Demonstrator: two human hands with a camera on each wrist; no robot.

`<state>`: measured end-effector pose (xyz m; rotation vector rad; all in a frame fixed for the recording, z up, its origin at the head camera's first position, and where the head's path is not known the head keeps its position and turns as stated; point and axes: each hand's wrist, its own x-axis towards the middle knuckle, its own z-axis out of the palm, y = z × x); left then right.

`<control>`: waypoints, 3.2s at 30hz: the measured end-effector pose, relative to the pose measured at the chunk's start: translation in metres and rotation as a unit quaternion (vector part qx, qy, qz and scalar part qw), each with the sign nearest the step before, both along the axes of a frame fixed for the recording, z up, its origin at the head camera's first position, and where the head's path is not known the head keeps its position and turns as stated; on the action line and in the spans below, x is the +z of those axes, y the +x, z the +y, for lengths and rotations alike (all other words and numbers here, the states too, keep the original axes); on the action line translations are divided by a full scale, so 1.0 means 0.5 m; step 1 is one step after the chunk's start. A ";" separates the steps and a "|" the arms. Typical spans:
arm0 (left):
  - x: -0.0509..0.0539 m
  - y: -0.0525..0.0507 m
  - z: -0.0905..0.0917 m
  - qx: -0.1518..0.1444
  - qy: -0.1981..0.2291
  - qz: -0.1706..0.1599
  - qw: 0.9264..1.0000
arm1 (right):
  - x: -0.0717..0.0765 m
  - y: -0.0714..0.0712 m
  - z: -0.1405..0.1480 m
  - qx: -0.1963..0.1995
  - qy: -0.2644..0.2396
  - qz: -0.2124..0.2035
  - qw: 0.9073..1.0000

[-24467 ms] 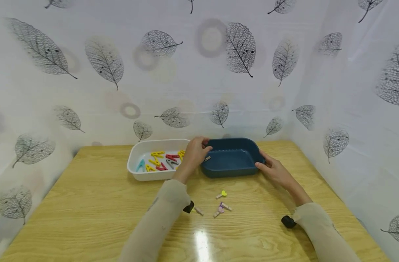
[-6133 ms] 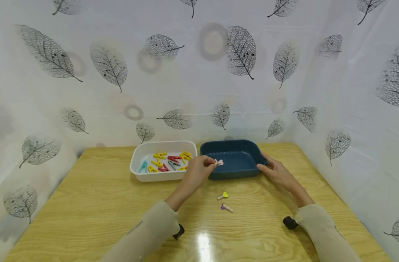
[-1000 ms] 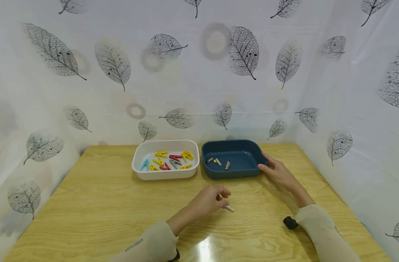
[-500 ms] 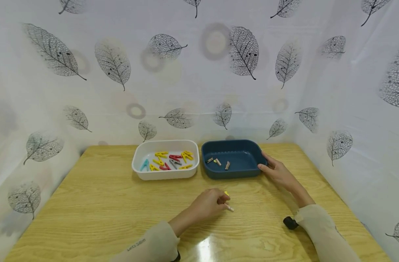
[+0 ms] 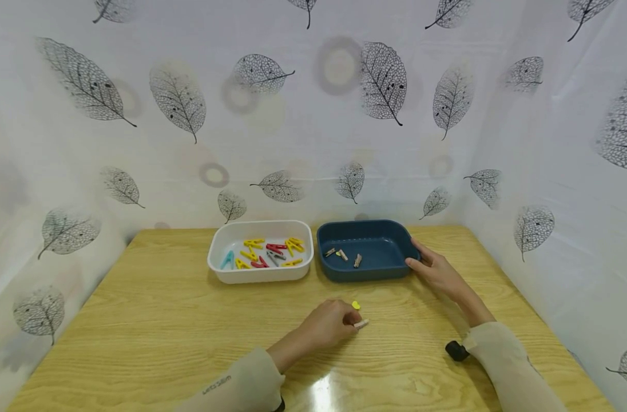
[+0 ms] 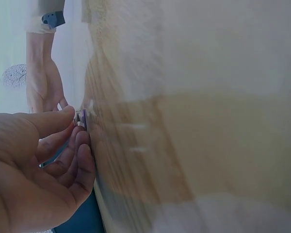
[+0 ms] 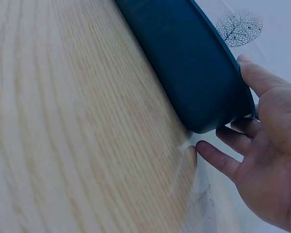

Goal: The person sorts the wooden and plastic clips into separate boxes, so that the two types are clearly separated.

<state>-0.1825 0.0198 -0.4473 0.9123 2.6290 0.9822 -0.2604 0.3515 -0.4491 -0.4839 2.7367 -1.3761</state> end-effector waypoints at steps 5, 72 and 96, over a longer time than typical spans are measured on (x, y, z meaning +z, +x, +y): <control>-0.001 0.002 0.004 0.013 -0.001 -0.001 1.000 | 0.000 0.001 -0.001 -0.003 0.005 0.000 1.000; 0.095 -0.034 -0.064 0.095 0.076 0.010 0.992 | -0.003 -0.003 0.002 0.000 -0.009 -0.001 1.000; 0.127 -0.107 -0.052 0.182 0.083 0.051 0.978 | -0.003 -0.004 0.005 -0.003 -0.009 -0.012 1.000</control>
